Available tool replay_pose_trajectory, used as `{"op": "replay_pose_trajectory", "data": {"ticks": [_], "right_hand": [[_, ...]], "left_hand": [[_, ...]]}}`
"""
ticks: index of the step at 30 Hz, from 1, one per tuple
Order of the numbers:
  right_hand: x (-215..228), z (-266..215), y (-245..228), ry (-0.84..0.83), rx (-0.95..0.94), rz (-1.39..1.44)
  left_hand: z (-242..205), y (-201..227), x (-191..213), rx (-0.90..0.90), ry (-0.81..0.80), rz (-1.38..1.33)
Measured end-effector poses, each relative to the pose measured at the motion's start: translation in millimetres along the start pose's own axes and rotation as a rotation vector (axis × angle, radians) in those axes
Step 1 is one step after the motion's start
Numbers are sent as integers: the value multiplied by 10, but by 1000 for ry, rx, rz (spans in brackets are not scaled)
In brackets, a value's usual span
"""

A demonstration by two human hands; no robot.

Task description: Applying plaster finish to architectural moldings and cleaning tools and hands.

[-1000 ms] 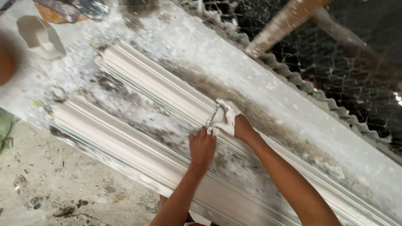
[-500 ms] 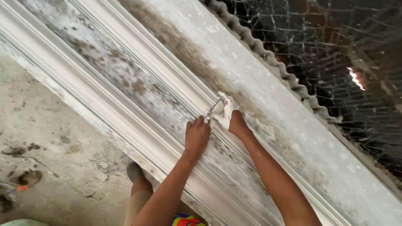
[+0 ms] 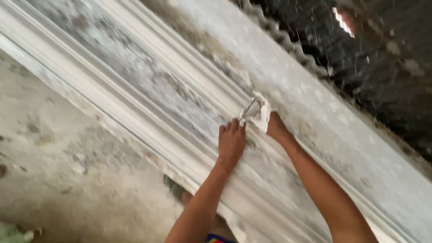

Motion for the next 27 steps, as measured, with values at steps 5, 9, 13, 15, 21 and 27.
{"op": "replay_pose_trajectory", "data": {"ticks": [5,9,13,15,21,27], "right_hand": [[165,-772,912,-44,-134,8],[506,-1353,1299,5,-48,68],[649,-2046,1884,16,-35,16],[758,-2376,2230,39,-6,-39],[1057,-3388,3318,117,92,-60],[1580,-4965,4700,116,153,-93]], "left_hand": [[-505,994,-166,50,-104,5],[-903,1639,-499,68,-94,-94],[-1332,2314,-742,76,-122,-71],[-1554,2663,-931,87,-83,-94],[-2425,3832,-1671,85,-42,-46],[-3244,5358,-2031,100,48,-88]]}}
Point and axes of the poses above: each hand's wrist, its own z-axis towards the middle knuckle, its own x-axis out of the back of the hand, y = z × x, the point moved 3 cm from there along z, towards the middle knuckle, and after that the axes turned 1 degree about y, right-handed, at the moved point
